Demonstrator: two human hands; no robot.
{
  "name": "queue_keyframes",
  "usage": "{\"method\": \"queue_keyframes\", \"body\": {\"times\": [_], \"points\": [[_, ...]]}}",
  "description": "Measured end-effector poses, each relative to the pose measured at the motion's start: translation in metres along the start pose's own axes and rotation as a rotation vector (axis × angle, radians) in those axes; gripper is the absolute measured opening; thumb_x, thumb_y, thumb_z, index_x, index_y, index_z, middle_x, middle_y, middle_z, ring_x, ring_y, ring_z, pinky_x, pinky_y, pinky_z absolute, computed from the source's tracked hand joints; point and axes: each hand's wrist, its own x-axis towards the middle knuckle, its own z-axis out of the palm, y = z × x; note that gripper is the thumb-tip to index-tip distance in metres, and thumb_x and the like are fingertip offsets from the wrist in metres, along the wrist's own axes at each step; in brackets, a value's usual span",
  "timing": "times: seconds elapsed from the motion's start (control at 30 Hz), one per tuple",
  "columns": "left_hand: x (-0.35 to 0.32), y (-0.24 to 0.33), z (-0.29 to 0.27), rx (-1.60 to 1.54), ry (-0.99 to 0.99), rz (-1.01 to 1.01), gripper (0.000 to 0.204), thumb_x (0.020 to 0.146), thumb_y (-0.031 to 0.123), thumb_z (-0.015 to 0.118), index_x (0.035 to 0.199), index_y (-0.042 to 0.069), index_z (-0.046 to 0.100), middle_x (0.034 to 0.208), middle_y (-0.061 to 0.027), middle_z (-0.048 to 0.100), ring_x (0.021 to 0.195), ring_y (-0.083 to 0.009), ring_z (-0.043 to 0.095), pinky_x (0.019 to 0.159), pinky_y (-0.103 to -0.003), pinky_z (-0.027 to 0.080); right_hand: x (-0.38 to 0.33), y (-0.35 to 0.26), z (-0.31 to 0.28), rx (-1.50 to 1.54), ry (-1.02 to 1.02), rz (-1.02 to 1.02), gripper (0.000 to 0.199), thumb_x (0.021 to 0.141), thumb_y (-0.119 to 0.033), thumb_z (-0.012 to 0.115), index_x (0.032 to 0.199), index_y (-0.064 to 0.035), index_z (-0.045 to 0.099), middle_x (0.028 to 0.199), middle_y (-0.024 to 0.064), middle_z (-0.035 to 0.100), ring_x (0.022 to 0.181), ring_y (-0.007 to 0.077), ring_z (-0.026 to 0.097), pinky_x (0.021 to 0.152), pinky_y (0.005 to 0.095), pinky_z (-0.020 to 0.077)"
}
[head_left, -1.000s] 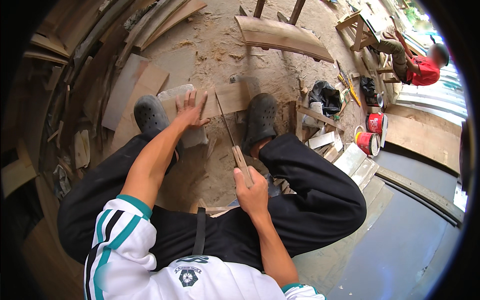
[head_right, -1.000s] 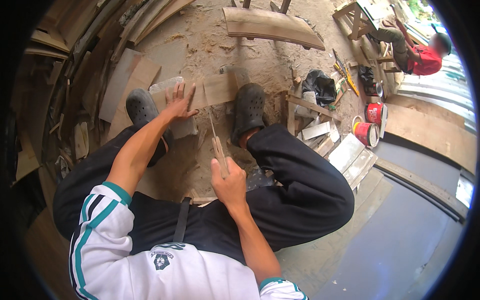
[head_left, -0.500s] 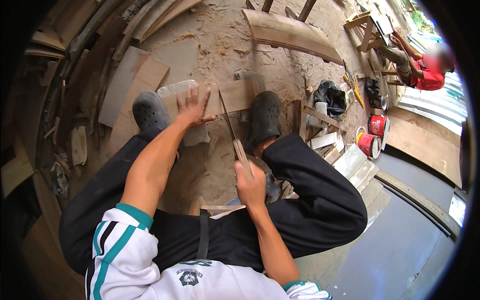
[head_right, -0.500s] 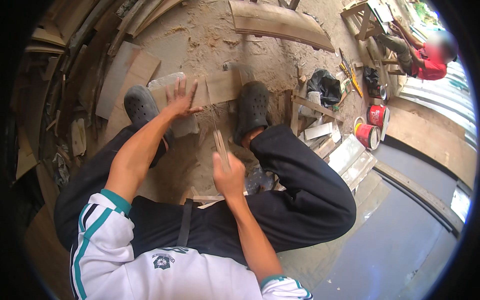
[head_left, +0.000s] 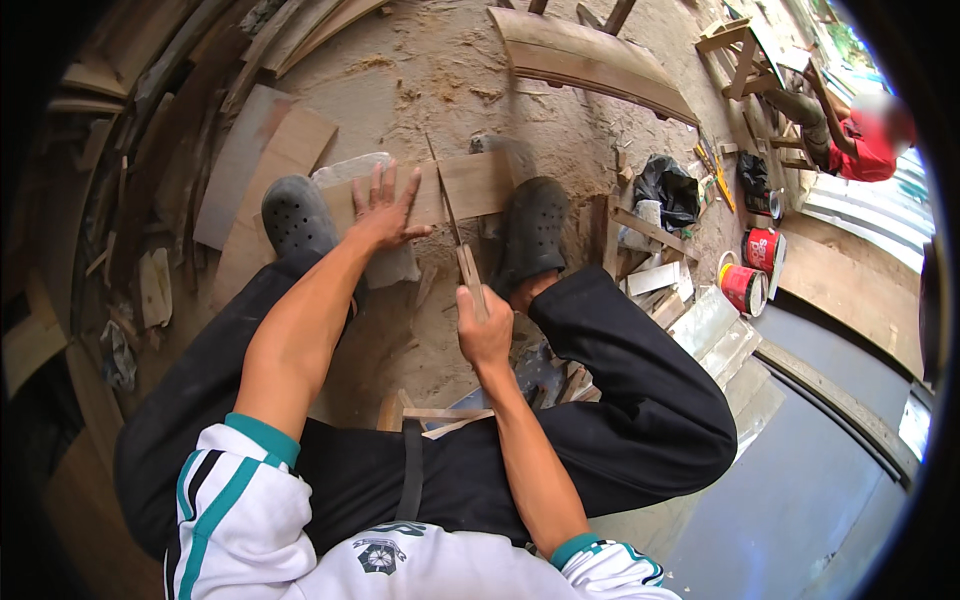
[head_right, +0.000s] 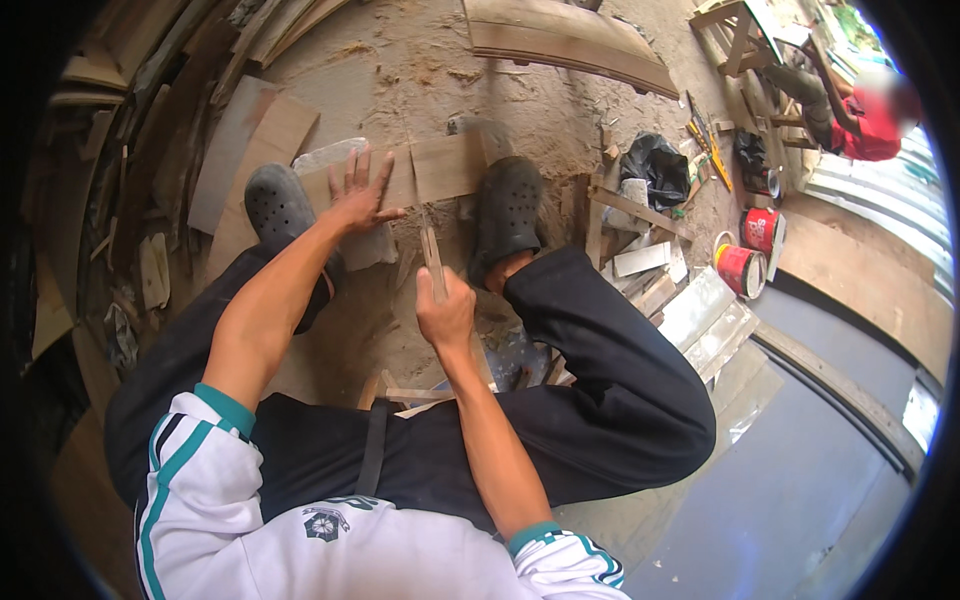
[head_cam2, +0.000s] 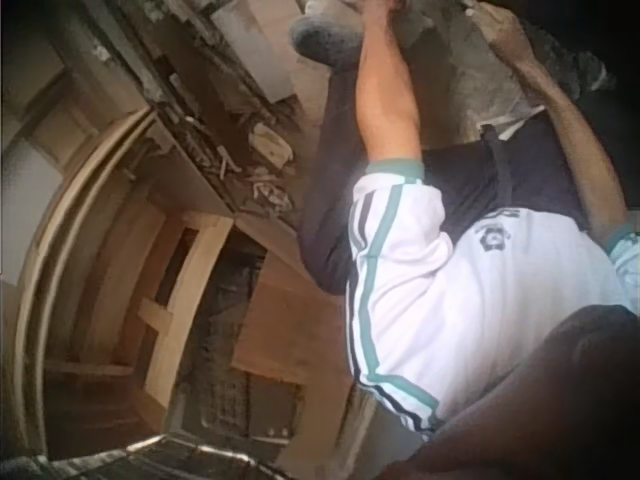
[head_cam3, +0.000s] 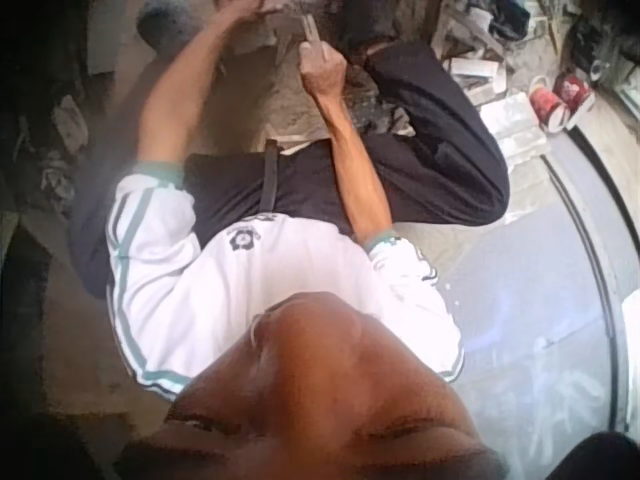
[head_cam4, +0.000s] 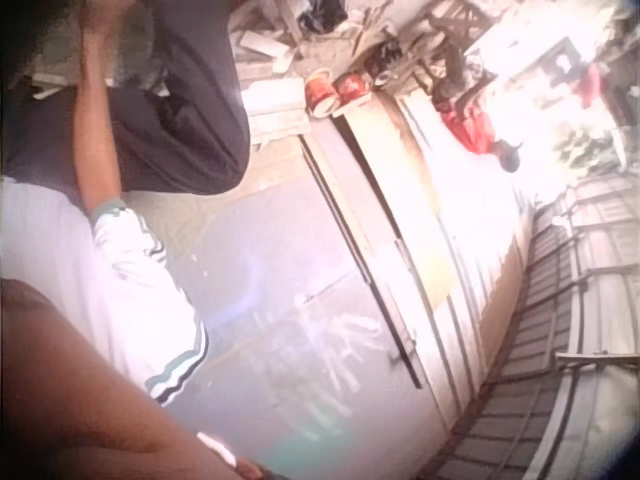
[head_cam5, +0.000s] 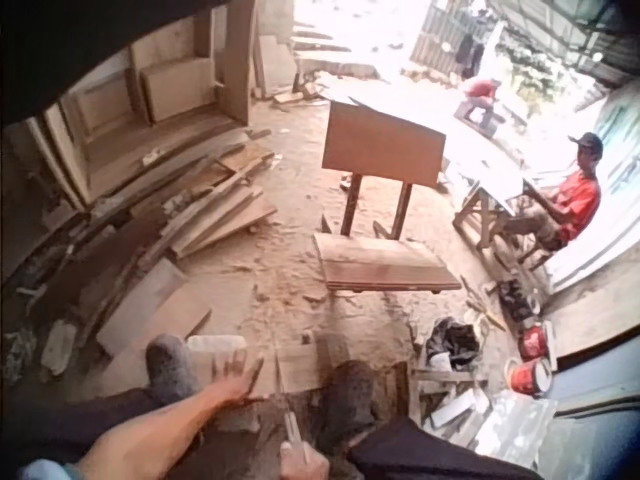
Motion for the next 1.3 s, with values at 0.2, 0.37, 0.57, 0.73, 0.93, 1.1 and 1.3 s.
{"method": "queue_keyframes", "body": {"times": [0.2, 0.37, 0.57, 0.73, 0.93, 1.1, 1.3], "points": [[-0.007, -0.013, 0.004, 0.010, 0.009, -0.022, 0.109, 0.081, 0.074, 0.057, 0.158, 0.028, -0.006, 0.162, -0.0198, -0.017, 0.147, -0.0430, -0.020, 0.108, -0.071, -0.012, -0.082, -0.020, -0.051, 0.080, -0.088, 0.099, 0.023, 0.094, -0.018, 0.060, 0.082, 0.0019, 0.061, 0.061, 0.0136, 0.052, 0.055, 0.0243, 0.051, 0.055, 0.0384, 0.0412], [0.002, 0.000, 0.006, 0.001, 0.044, 0.023, 0.109, 0.081, 0.074, 0.057, 0.158, 0.029, -0.005, 0.162, -0.0198, -0.017, 0.148, -0.0431, -0.019, 0.108, -0.070, -0.011, -0.016, 0.018, -0.004, 0.071, 0.001, -0.056, 0.029, 0.092, -0.020, 0.062, 0.073, -0.0005, 0.055, 0.063, 0.0223, 0.055, 0.057, 0.0405, 0.056, 0.053, 0.0437, 0.0413], [-0.006, -0.013, 0.001, 0.032, 0.001, -0.028, 0.108, 0.082, 0.074, 0.056, 0.158, 0.029, -0.005, 0.162, -0.0196, -0.017, 0.148, -0.0433, -0.018, 0.109, -0.071, -0.010, -0.065, -0.005, -0.035, 0.063, -0.082, 0.011, 0.023, 0.095, -0.018, 0.059, 0.085, 0.0028, 0.062, 0.063, 0.0112, 0.053, 0.059, 0.0166, 0.052, 0.058, 0.0352, 0.0430], [-0.001, -0.006, 0.005, 0.027, 0.030, -0.010, 0.110, 0.079, 0.077, 0.056, 0.158, 0.030, -0.005, 0.162, -0.0191, -0.016, 0.148, -0.0424, -0.018, 0.109, -0.070, -0.009, -0.043, 0.028, -0.015, 0.003, -0.031, -0.172, 0.027, 0.095, -0.021, 0.059, 0.079, 0.0012, 0.059, 0.061, 0.0088, 0.049, 0.057, 0.0163, 0.050, 0.057, 0.0357, 0.0410], [-0.002, -0.010, 0.007, 0.051, 0.015, -0.032, 0.110, 0.079, 0.076, 0.058, 0.158, 0.030, -0.005, 0.162, -0.0199, -0.016, 0.148, -0.0435, -0.018, 0.109, -0.070, -0.009, -0.041, 0.006, -0.014, 0.052, -0.058, -0.030, 0.028, 0.094, -0.021, 0.060, 0.079, 0.0013, 0.058, 0.060, 0.0116, 0.049, 0.055, 0.0184, 0.050, 0.056, 0.0372, 0.0408], [-0.005, -0.015, 0.005, 0.039, 0.032, -0.039, 0.112, 0.079, 0.076, 0.058, 0.158, 0.029, -0.005, 0.162, -0.0205, -0.016, 0.147, -0.0444, -0.018, 0.109, -0.070, -0.009, -0.081, -0.012, -0.038, 0.107, -0.057, 0.054, 0.022, 0.091, -0.016, 0.064, 0.078, 0.0012, 0.062, 0.061, 0.0200, 0.056, 0.055, 0.0347, 0.060, 0.054, 0.0430, 0.0430], [0.001, 0.007, 0.006, 0.054, 0.008, -0.017, 0.111, 0.079, 0.075, 0.058, 0.158, 0.029, -0.005, 0.162, -0.0201, -0.015, 0.148, -0.0442, -0.018, 0.110, -0.070, -0.009, -0.007, 0.006, -0.002, 0.081, 0.018, 0.017, 0.032, 0.092, -0.024, 0.061, 0.072, -0.0001, 0.057, 0.064, 0.0222, 0.058, 0.062, 0.0435, 0.058, 0.055, 0.0454, 0.0426]]}}
